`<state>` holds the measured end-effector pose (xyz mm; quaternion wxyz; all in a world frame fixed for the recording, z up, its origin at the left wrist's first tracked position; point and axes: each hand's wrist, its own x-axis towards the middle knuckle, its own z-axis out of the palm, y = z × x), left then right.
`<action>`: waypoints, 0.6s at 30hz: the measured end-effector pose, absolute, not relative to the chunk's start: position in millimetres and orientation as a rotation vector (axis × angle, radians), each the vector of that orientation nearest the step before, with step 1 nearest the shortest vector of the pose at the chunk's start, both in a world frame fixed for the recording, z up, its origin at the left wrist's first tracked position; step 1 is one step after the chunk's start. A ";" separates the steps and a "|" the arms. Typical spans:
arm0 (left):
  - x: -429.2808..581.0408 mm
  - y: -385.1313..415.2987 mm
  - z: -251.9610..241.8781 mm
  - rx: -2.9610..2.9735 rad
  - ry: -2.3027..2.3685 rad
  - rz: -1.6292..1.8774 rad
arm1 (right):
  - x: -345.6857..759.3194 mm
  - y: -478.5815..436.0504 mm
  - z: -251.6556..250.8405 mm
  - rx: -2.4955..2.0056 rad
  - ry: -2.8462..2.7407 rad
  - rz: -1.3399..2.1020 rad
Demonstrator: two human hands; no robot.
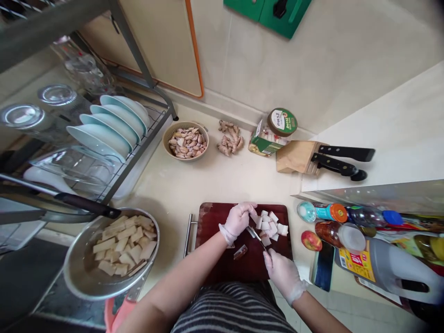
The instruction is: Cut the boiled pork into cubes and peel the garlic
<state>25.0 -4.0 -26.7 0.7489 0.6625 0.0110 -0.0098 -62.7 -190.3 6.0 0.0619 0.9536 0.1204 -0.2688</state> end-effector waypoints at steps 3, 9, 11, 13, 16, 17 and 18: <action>34.8 -7.6 -28.6 1.445 0.011 -0.048 | -57.8 -186.6 10.5 2.956 0.311 -0.830; 18.3 -1.0 -15.5 1.423 0.389 0.156 | -59.2 -194.0 18.8 3.283 0.196 -0.941; -5.3 -3.9 -5.7 1.487 0.517 0.161 | -63.3 -200.8 19.4 3.419 0.110 -0.984; -27.9 -15.8 3.9 1.584 0.525 0.070 | -66.6 -206.4 20.3 3.499 0.010 -1.031; -46.3 -43.8 11.2 1.624 0.465 -0.082 | -68.6 -211.8 23.0 3.549 -0.009 -1.064; -47.9 -52.7 11.3 1.630 0.473 -0.092 | -68.8 -213.5 24.0 3.561 0.012 -1.065; -47.9 -60.3 10.3 1.648 0.493 -0.082 | -68.9 -215.5 24.9 3.570 0.035 -1.062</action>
